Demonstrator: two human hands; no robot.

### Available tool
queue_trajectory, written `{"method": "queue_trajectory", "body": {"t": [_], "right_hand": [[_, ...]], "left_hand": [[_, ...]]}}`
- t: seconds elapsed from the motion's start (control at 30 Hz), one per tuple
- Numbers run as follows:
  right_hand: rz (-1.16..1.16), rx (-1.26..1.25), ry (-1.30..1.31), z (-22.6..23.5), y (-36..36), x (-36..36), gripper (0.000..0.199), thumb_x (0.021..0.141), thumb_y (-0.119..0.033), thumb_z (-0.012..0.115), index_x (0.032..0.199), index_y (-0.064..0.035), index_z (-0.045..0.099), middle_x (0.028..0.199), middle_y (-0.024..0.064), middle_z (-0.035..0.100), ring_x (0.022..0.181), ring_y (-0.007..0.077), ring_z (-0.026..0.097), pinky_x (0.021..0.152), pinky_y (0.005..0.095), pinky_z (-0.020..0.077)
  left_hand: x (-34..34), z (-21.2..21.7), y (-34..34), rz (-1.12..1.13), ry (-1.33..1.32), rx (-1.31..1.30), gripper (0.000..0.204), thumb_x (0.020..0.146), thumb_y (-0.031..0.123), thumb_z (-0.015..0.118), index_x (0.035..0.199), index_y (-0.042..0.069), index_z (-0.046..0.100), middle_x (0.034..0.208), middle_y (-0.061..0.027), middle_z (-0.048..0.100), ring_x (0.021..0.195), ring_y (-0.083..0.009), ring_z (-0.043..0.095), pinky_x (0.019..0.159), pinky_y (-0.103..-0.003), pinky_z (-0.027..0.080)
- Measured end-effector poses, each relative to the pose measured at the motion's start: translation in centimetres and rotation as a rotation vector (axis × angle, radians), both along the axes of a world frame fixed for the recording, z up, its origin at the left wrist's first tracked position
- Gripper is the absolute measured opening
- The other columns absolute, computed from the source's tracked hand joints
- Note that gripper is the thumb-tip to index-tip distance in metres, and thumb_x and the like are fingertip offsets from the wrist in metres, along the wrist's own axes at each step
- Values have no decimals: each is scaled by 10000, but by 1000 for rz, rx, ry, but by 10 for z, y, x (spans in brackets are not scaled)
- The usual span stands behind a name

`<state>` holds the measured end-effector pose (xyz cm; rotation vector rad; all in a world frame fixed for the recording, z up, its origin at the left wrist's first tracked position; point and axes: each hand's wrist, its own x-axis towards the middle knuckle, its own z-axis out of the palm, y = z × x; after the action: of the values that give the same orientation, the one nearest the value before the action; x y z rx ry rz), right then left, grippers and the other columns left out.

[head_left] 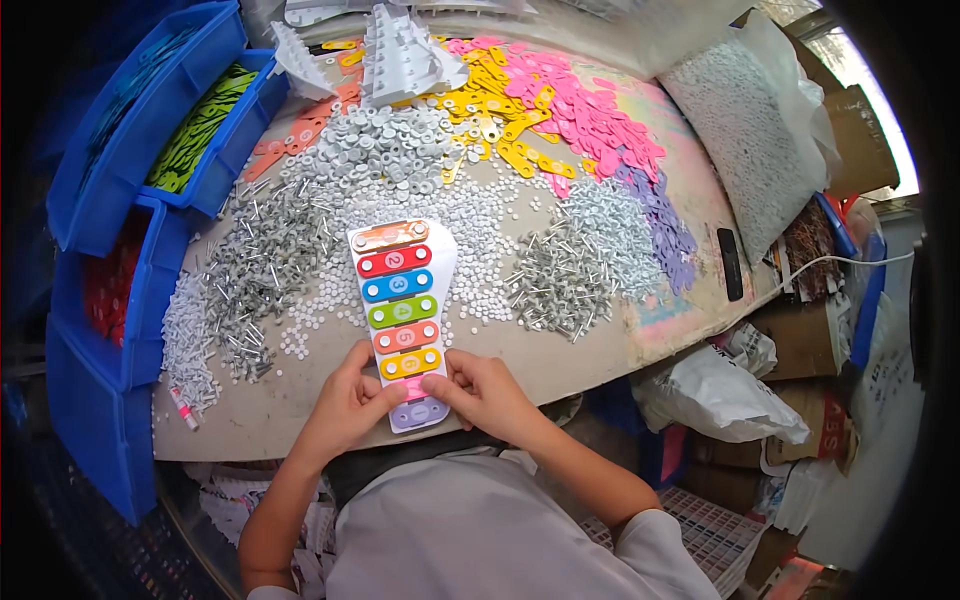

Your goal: Assembling a toy xylophone by placing metal keys and fasteners onto a plastic base frame.

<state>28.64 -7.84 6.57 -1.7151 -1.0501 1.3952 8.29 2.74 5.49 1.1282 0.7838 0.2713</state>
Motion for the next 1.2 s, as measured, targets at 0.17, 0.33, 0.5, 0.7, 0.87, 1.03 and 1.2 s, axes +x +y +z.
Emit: {"method": "queue_trajectory", "body": {"t": [0.17,0.33,0.5,0.7,0.87,1.03,1.2], "right_hand": [[-241,68,-161,-3,-7,25,209,1063,-221,657,1024,-16,670,704,-2,621,580,67,560,517,264,441],[-737,329,-1018,-11,-45,142,232,1055,-164,621,1203,14,627,974,86,655,876,193,598,803,349,492],[-584,106,-1169,-16,-92,202,261,1055,-151,590,1245,28,587,1037,170,651,889,284,617,855,403,506],[-482,161,-1273,-25,-83,203,170,1069,-131,585,1060,39,579,945,172,644,818,342,603,797,413,499],[-606,234,-1162,-24,-87,197,173,1087,-156,585,1066,16,591,886,122,634,793,249,584,763,384,491],[-675,461,-873,4,-56,96,132,1087,-141,590,1046,-18,616,836,3,556,751,101,504,667,283,430],[-322,185,21,35,-45,0,62,1048,-81,644,1019,-59,594,734,-88,485,649,-1,395,587,204,313]], "left_hand": [[-20,10,-18,112,165,149,454,1011,72,705,1407,13,489,727,42,630,644,6,510,580,-200,375],[-67,7,-37,418,246,327,198,1014,57,690,1206,34,651,799,65,611,710,2,502,634,-186,386],[-109,-1,-26,634,579,848,54,1011,55,678,1028,5,694,817,-18,651,716,-81,563,670,-261,473],[-149,4,-8,698,868,1158,49,970,45,682,999,16,709,925,-108,666,785,-263,660,721,-367,525],[-150,0,13,637,1001,1304,57,939,80,731,980,41,737,907,-101,659,868,-316,656,778,-426,519],[-152,-11,22,597,1023,1286,100,947,138,726,1002,61,761,870,-99,711,831,-340,669,787,-467,513],[-132,7,18,633,1093,1018,79,975,91,703,1025,43,741,749,-72,704,651,-222,661,639,-353,521]]}}
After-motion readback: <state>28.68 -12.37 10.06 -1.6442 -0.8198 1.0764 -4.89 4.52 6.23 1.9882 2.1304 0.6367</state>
